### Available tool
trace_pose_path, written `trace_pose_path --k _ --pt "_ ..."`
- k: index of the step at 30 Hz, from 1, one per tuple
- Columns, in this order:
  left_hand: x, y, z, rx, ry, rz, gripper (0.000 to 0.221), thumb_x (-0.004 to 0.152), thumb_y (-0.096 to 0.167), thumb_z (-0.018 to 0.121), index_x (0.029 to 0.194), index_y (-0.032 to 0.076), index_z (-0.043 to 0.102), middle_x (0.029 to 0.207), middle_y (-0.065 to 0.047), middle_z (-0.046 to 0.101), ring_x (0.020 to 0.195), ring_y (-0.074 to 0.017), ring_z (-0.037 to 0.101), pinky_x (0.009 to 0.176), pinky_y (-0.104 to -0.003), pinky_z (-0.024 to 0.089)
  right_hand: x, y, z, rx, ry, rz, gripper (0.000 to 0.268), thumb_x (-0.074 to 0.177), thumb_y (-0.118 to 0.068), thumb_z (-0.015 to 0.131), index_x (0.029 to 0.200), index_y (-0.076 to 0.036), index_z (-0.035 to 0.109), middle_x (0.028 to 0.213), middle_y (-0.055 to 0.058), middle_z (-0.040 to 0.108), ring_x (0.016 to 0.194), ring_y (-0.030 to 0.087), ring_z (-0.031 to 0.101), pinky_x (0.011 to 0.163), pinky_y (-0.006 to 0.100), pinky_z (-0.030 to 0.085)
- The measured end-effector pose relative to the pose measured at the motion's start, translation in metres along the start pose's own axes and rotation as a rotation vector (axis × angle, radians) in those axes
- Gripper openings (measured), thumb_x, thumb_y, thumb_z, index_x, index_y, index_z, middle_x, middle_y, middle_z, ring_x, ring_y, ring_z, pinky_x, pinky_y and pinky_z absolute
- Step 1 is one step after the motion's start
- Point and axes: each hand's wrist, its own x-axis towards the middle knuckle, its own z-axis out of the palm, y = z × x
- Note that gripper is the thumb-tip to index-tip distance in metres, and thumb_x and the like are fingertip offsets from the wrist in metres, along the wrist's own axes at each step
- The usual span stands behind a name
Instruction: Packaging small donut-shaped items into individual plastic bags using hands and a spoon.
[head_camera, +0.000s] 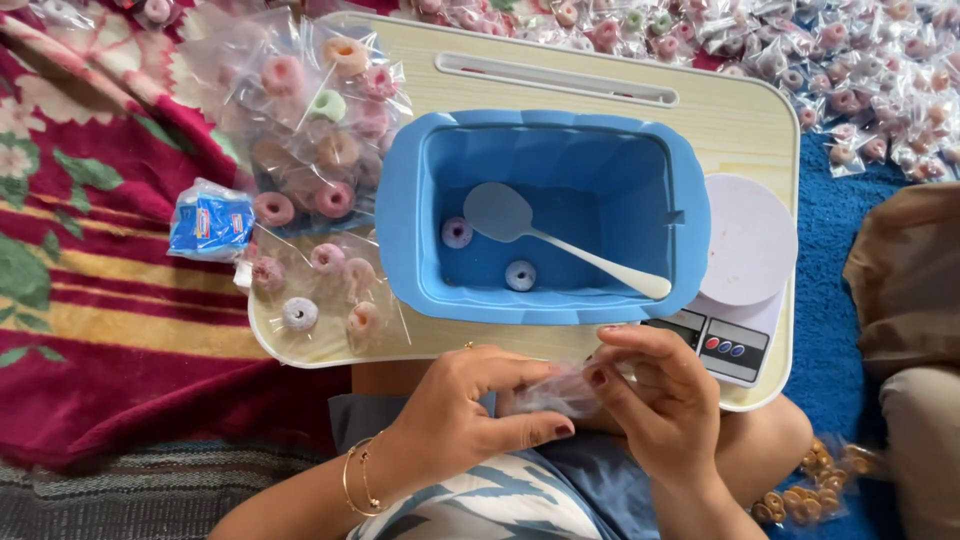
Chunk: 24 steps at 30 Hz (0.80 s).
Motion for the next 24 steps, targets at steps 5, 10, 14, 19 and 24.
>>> trace_pose_path --k 5,10,14,19,24 --pt "0.012 0.011 -0.021 0.065 0.051 0.178 0.024 0.098 0.027 0.064 0.11 0.011 0.078 0.106 -0.005 0.082 0.094 -0.018 0.079 0.079 -0.03 0.055 0.031 -0.013 -0.006 0.005 -0.015 -0.135 0.03 0.094 0.003 0.067 0.123 0.004 0.061 0.095 0.012 0.068 0.085 0.015 0.07 0.081 0.023 0.06" --pt "0.022 0.03 -0.065 0.225 0.461 0.263 0.015 0.093 0.022 0.07 0.089 0.009 0.076 0.09 -0.007 0.08 0.083 -0.0156 0.078 0.077 -0.026 0.063 0.106 -0.031 -0.018 -1.027 -0.415 -0.147 0.041 0.1 -0.036 0.06 0.134 -0.015 0.065 0.12 0.006 0.072 0.109 0.029 0.066 0.089 0.044 0.048" --pt "0.019 0.015 -0.073 0.15 0.625 0.186 0.023 0.098 0.026 0.063 0.093 0.007 0.075 0.091 -0.005 0.077 0.087 -0.0165 0.075 0.082 -0.027 0.058 0.13 -0.011 -0.017 -1.425 -0.648 -0.099 0.041 0.099 -0.047 0.057 0.129 -0.021 0.067 0.104 0.004 0.078 0.099 0.031 0.071 0.088 0.045 0.041" --pt "0.017 -0.007 -0.075 -0.143 0.7 0.101 0.038 0.107 0.034 0.044 0.085 0.007 0.06 0.077 -0.005 0.064 0.078 -0.014 0.059 0.079 -0.025 0.046 0.155 -0.016 -0.013 -1.461 -0.79 0.081 0.042 0.093 -0.028 0.063 0.135 -0.027 0.06 0.107 0.0 0.08 0.1 0.029 0.073 0.089 0.045 0.039" --pt "0.003 -0.025 -0.086 -0.348 0.704 0.098 0.021 0.1 0.022 0.045 0.088 0.008 0.056 0.085 -0.007 0.058 0.077 -0.0195 0.059 0.077 -0.03 0.05 0.158 -0.075 -0.027 -1.59 -0.578 0.252 0.03 0.1 -0.044 0.052 0.127 -0.035 0.063 0.121 -0.01 0.072 0.101 0.023 0.075 0.071 0.045 0.062"
